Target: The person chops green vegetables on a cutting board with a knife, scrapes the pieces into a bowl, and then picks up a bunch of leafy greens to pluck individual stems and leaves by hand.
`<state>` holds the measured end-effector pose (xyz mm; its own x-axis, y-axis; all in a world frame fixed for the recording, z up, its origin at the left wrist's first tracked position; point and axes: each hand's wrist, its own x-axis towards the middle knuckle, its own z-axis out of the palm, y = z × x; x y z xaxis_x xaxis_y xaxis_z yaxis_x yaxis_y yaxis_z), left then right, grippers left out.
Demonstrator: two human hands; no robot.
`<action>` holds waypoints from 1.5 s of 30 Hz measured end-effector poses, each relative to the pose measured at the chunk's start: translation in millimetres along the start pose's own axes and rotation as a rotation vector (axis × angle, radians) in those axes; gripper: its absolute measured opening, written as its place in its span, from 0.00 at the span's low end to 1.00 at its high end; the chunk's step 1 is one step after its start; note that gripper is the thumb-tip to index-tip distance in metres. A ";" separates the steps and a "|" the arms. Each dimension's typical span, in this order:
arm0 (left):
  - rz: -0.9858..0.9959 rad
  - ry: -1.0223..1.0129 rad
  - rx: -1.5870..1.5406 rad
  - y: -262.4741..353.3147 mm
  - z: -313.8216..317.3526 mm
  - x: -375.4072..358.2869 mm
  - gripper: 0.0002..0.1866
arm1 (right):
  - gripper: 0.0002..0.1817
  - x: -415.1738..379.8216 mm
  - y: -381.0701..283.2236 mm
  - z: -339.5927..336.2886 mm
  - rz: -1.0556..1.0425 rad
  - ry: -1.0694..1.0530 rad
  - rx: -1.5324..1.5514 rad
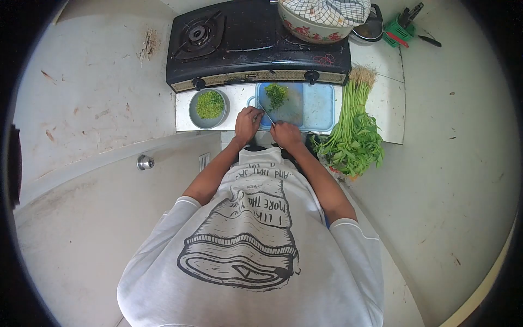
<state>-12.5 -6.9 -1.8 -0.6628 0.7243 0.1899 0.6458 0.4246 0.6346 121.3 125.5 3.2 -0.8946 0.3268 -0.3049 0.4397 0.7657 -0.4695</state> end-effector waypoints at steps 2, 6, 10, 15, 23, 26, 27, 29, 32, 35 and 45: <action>-0.015 0.002 0.002 -0.7 1.3 0.5 0.03 | 0.25 -2.6 2.4 1.6 0.019 0.002 0.011; -0.046 -0.037 -0.019 -2.4 0.5 2.5 0.03 | 0.24 -3.5 2.0 1.5 0.010 0.001 0.013; 0.003 -0.032 0.006 -3.3 -0.9 3.2 0.03 | 0.24 -6.6 -0.3 -2.0 -0.011 -0.036 -0.019; 0.013 0.002 -0.003 0.7 -2.2 3.8 0.03 | 0.24 -2.2 1.4 4.2 -0.009 -0.049 -0.019; -0.122 0.009 -0.157 2.8 2.5 2.9 0.02 | 0.25 -3.1 2.6 4.9 0.024 0.009 -0.003; -0.134 -0.011 -0.135 4.3 -0.4 4.1 0.02 | 0.25 -5.8 1.8 1.2 0.018 0.018 0.015; -0.112 -0.013 -0.120 3.1 -0.4 3.9 0.02 | 0.25 -6.6 0.9 -1.1 0.014 0.014 0.007; -0.068 -0.018 -0.092 0.8 -0.6 2.9 0.03 | 0.25 -8.6 -1.2 -5.5 0.009 0.006 -0.008; -0.028 0.000 -0.036 3.1 -4.6 3.3 0.03 | 0.25 -8.4 -2.9 -4.3 0.003 -0.044 -0.038; -0.052 -0.037 -0.024 4.5 -8.0 2.6 0.03 | 0.25 -9.3 -6.9 -7.1 -0.011 -0.040 -0.035; -0.074 -0.022 -0.107 0.6 -4.1 -3.5 0.04 | 0.24 -2.7 -2.9 1.9 -0.042 0.028 -0.007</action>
<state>-11.3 -11.4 1.1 -0.6983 0.7050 0.1239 0.5502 0.4180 0.7229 122.6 121.4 3.8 -0.9142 0.3094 -0.2619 0.4012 0.7827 -0.4759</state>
